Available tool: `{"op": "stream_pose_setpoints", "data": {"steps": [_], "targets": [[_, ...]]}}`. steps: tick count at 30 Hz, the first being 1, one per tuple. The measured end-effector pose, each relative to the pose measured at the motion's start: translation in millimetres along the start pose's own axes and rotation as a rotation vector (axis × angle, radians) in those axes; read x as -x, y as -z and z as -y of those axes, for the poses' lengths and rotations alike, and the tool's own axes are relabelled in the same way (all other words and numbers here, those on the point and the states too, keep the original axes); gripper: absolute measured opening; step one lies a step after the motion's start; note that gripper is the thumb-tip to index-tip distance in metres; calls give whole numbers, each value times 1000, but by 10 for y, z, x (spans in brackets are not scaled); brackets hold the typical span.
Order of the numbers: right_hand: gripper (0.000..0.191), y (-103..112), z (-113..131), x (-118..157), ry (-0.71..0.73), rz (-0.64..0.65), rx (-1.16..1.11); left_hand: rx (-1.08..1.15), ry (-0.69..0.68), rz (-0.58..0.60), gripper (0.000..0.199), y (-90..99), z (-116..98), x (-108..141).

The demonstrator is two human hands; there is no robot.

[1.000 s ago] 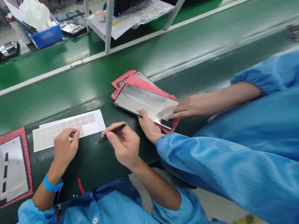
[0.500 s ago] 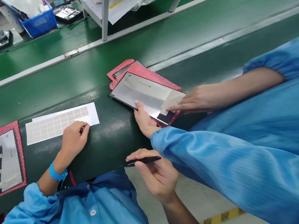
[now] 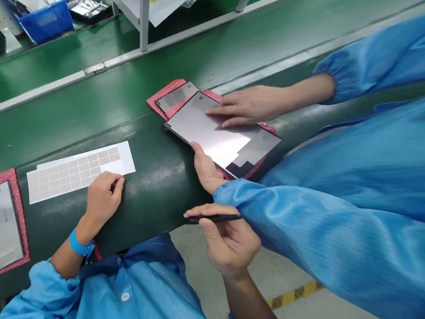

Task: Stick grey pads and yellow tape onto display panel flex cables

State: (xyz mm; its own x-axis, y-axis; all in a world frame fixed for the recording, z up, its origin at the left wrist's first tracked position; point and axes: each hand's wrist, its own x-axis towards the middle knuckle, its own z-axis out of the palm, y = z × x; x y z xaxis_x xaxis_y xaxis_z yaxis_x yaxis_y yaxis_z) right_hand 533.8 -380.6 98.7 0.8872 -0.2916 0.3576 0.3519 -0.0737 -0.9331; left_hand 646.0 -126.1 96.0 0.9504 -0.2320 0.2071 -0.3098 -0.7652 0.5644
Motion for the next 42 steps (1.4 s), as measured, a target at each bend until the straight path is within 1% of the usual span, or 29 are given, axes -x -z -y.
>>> {"op": "stream_pose_setpoints", "data": {"steps": [5, 9, 19, 22, 25, 27, 29, 31, 33, 35, 38, 40, 42], "targets": [[15, -73, -37, 44, -38, 4, -49, -12, -11, -12, 17, -44, 4, 17], [13, -97, -61, 66, -47, -10, -43, -29, -14, -14, 16, -66, 0, 41], [9, -128, -63, 5, -54, -28, -70, -36, -15, -22, 17, -75, 14, 38], [8, -141, -83, 25, -93, -42, -92, -42, -24, -32, 17, -85, 15, 38], [4, -231, -74, 22, -153, -73, -136, -51, -32, -60, 17, -99, 2, 50], [5, -369, -28, -37, -176, -93, -195, -68, -40, -79, 18, -109, -12, 64], [9, -572, 42, -167, -174, -96, -255, -96, -54, -87, 19, -119, -24, 79], [12, -827, 102, -373, -139, -102, -291, -132, -74, -77, 18, -130, -32, 92], [15, -1106, 109, -637, -81, -122, -304, -172, -98, -58, 18, -142, -31, 102], [19, -1380, 33, -917, -25, -124, -291, -208, -120, -42, 19, -154, -24, 110], [26, -1701, -214, -1232, 22, -90, -238, -229, -143, -37, 20, -169, -5, 123], [28, -1812, -397, -1315, 1, -117, -226, -217, -153, -44, 18, -175, 7, 130], [29, -1840, -531, -1306, -24, -159, -222, -197, -159, -54, 17, -179, 15, 133]]}}
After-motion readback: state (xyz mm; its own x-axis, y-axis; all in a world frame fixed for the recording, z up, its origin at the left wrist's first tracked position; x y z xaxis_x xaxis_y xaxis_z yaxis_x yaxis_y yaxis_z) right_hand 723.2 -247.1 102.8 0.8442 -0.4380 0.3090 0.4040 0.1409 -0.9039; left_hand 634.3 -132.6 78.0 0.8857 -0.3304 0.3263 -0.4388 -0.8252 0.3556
